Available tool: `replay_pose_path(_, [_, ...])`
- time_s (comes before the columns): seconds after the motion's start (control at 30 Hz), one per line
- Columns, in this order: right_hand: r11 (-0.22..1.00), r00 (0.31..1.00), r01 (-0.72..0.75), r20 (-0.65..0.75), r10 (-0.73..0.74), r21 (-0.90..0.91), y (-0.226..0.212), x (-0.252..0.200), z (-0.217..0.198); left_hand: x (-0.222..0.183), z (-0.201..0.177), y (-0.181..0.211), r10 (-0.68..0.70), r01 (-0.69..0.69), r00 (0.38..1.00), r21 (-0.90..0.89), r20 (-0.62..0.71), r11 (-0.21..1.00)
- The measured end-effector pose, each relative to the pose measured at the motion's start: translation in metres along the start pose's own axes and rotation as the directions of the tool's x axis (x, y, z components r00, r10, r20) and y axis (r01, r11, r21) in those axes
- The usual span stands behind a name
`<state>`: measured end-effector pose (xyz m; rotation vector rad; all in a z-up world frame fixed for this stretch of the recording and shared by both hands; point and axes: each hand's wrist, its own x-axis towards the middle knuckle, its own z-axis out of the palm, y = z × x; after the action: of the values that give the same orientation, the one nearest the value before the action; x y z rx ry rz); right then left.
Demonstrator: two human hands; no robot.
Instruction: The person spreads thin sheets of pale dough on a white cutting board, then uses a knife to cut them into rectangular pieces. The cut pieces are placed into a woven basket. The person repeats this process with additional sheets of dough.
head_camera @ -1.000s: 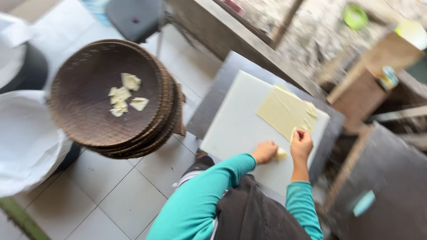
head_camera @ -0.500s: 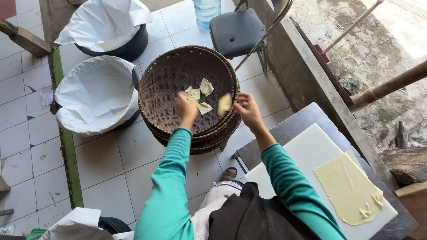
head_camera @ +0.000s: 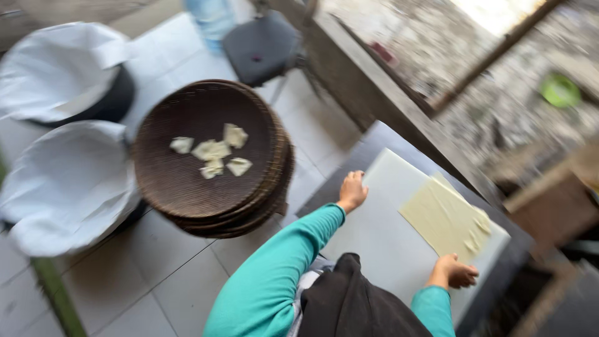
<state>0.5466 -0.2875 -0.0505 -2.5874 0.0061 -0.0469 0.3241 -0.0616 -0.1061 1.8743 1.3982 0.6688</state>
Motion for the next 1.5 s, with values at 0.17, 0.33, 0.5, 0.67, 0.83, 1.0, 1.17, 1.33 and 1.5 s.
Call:
replay_pose_path(0.17, [0.987,0.985,-0.155,0.066,0.157,-0.032,0.039,0.048,-0.009,0.002,0.087,0.049,-0.041,0.04,0.986,0.013,0.164,0.999])
replay_pose_path(0.33, [0.993,0.987,-0.1,0.123,0.108,-0.065,0.034,0.079,-0.002,-0.004,0.125,0.102,-0.083,0.071,0.982,0.074,0.172,0.995])
replay_pose_path(0.5, [0.995,0.965,-0.015,0.258,0.039,-0.094,0.021,0.093,0.019,-0.008,0.149,0.124,-0.17,0.087,0.946,0.29,0.275,0.953])
replay_pose_path(0.67, [0.926,0.936,-0.131,0.352,-0.002,0.353,0.042,0.092,0.027,-0.017,0.158,0.126,-0.078,0.075,0.961,0.024,0.264,0.997])
replay_pose_path(0.83, [0.911,0.912,-0.127,0.408,-0.048,0.392,0.081,0.07,0.007,-0.056,0.095,0.114,0.008,0.04,0.933,-0.127,0.36,0.991])
replay_pose_path(1.0, [0.98,0.875,0.137,0.446,-0.188,0.144,0.101,0.032,-0.052,-0.114,0.039,0.087,0.047,0.012,0.853,-0.111,0.52,0.994])
replay_pose_path(1.17, [0.922,0.85,0.229,-0.397,-0.346,-0.313,0.143,0.055,-0.17,-0.137,0.014,0.062,0.074,-0.089,0.847,0.002,0.526,0.996])
replay_pose_path(1.33, [0.87,0.929,-0.118,-0.362,-0.073,-0.479,0.196,0.115,-0.21,-0.119,-0.003,0.054,0.22,-0.273,0.892,0.084,0.395,0.958])
replay_pose_path(1.5, [0.928,0.971,-0.055,-0.238,-0.037,-0.368,0.199,0.105,-0.204,-0.082,-0.015,0.053,0.36,-0.392,0.889,0.064,0.281,0.918])
